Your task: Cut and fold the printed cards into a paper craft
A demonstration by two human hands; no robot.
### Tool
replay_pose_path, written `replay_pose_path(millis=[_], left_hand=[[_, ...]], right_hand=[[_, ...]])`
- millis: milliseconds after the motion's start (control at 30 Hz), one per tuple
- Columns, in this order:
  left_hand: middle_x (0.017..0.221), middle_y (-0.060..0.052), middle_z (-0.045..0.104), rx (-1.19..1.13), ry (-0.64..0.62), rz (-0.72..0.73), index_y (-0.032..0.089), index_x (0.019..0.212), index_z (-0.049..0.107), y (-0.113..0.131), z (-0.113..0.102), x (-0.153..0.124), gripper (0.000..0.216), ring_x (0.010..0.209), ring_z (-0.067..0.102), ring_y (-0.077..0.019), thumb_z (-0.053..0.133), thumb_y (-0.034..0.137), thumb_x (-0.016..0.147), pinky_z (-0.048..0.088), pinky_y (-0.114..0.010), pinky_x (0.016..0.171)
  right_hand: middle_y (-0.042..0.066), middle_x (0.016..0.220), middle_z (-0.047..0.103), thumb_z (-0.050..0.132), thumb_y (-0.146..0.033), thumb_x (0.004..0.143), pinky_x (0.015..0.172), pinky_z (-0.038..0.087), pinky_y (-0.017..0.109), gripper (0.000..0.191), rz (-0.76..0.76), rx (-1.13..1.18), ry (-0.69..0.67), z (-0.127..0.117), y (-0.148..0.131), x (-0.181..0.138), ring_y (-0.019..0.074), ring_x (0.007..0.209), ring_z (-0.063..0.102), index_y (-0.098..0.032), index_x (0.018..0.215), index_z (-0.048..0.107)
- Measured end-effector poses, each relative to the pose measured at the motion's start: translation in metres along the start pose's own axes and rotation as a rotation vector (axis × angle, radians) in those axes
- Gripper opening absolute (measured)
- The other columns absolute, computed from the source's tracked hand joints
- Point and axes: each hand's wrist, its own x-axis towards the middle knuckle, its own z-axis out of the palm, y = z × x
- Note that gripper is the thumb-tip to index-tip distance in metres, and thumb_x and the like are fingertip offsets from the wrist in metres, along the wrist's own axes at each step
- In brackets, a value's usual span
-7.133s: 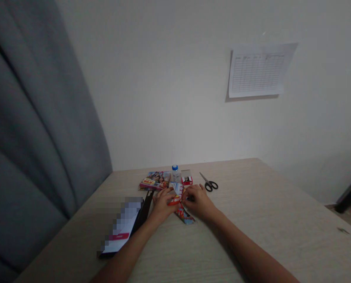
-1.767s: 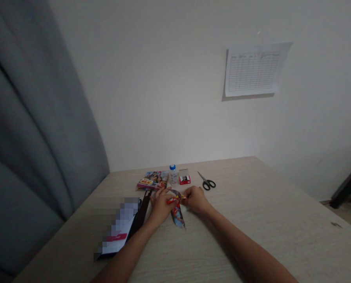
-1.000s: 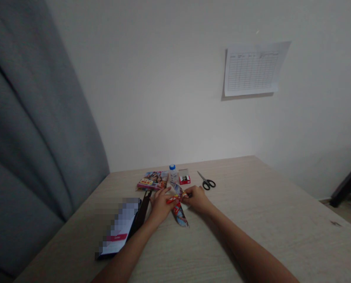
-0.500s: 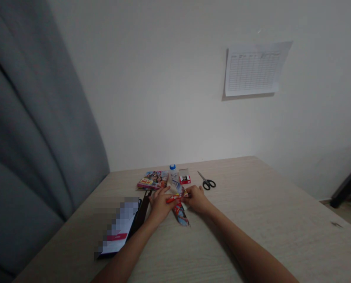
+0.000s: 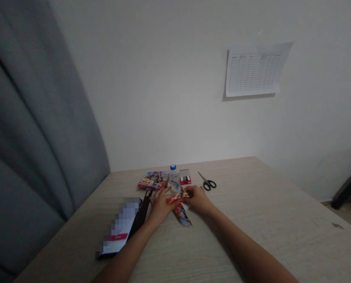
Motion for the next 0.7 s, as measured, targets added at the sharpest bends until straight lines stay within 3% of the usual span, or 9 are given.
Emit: replay_pose_path(millis=[233,467,700], left_hand=[[0.146,-0.003,0.053,-0.018,-0.033,-0.022,0.031,0.090,0.079,0.004,-0.001,0.000,0.016,0.141,0.030,-0.0360,0.075,0.032,0.075,0.001,-0.069,0.112],[0.146,-0.005,0.053,-0.002,-0.055,-0.007,0.026,0.086,0.078,0.004,0.000,0.001,0.012,0.142,0.030,-0.0352,0.074,0.030,0.075,0.003,-0.067,0.114],[0.145,-0.003,0.054,0.015,-0.019,-0.003,0.031,0.090,0.079,0.003,-0.003,0.001,0.015,0.141,0.031,-0.0351,0.075,0.032,0.076,0.001,-0.071,0.112]], right_hand=[[0.005,0.091,0.074,0.071,-0.019,0.062,0.078,0.050,0.030,0.032,-0.014,0.057,0.008,0.005,-0.002,0.000,0.0202,0.084,0.066,-0.015,0.093,0.071],[0.006,0.088,0.075,0.077,-0.018,0.060,0.083,0.050,0.036,0.040,0.026,0.009,0.061,0.010,0.002,-0.001,0.0228,0.082,0.068,-0.017,0.099,0.070],[0.005,0.091,0.076,0.078,-0.027,0.063,0.083,0.050,0.036,0.031,-0.022,-0.002,0.059,0.004,-0.002,-0.002,0.0252,0.087,0.068,-0.018,0.092,0.072]])
